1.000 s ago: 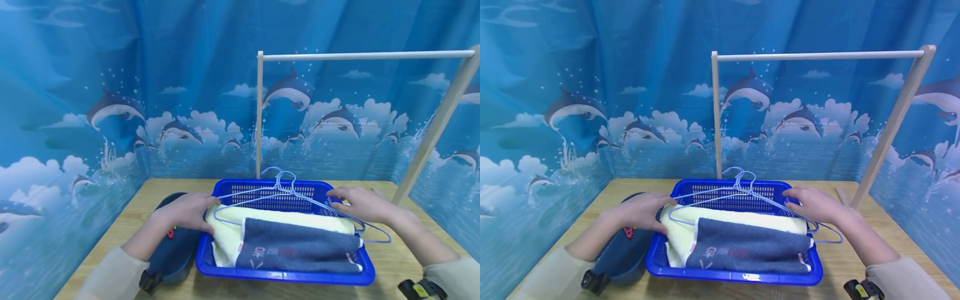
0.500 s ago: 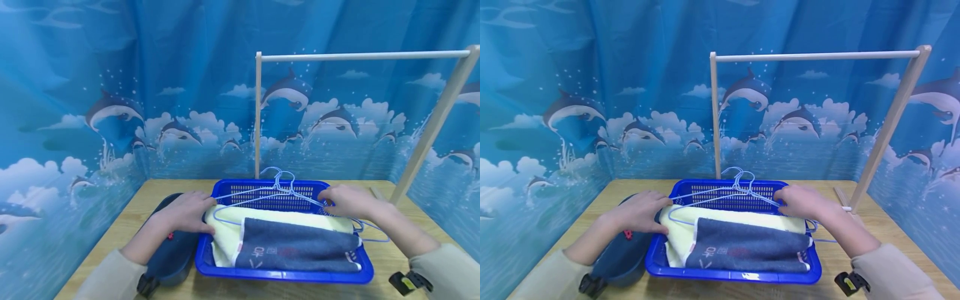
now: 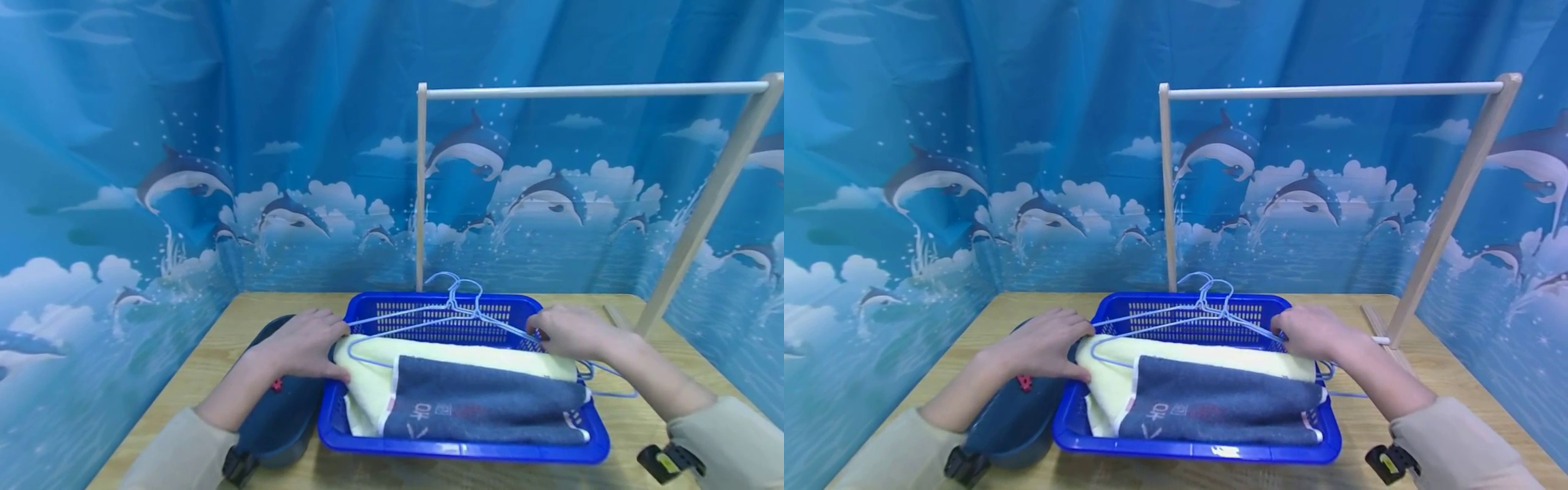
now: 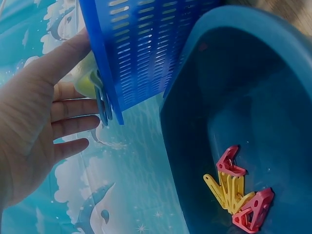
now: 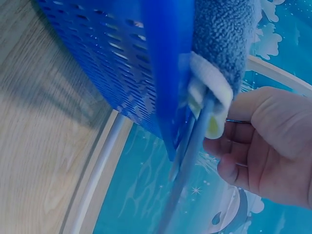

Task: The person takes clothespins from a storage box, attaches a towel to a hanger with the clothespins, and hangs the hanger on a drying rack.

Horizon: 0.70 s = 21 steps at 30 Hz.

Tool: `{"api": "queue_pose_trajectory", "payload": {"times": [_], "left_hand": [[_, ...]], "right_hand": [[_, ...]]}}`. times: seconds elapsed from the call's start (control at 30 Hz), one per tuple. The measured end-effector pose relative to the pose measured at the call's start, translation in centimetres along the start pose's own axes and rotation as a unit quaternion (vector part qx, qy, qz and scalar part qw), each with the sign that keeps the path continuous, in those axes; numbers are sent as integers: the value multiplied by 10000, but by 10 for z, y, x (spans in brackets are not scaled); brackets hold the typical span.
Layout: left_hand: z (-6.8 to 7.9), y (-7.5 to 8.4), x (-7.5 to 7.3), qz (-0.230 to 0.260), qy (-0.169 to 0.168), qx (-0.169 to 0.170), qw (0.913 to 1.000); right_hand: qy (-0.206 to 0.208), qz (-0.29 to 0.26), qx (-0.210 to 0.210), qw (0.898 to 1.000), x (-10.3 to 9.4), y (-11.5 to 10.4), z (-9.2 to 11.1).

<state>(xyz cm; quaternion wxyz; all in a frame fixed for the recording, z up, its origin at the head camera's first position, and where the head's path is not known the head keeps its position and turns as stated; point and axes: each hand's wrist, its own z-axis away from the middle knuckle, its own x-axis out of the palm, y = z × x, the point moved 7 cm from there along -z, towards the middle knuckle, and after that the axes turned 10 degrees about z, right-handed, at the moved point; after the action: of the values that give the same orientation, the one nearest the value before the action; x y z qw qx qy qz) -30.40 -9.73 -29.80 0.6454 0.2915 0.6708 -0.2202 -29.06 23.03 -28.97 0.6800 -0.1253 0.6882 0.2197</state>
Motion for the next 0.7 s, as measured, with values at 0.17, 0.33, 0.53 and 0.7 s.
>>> {"api": "queue_pose_trajectory", "payload": {"times": [0.17,0.33,0.53,0.7], "left_hand": [[0,0,0,37,-21,-53,10000],[0,-1,-1,44,-15,-45,10000],[0,0,-1,-14,18,3,10000],[0,1,0,7,-7,-31,10000]], "right_hand": [[102,-34,15,9999,-3,3,4],[166,-114,109,9997,-9,9,10],[346,78,171,9992,-15,13,13],[320,144,204,9992,-13,13,15]]}}
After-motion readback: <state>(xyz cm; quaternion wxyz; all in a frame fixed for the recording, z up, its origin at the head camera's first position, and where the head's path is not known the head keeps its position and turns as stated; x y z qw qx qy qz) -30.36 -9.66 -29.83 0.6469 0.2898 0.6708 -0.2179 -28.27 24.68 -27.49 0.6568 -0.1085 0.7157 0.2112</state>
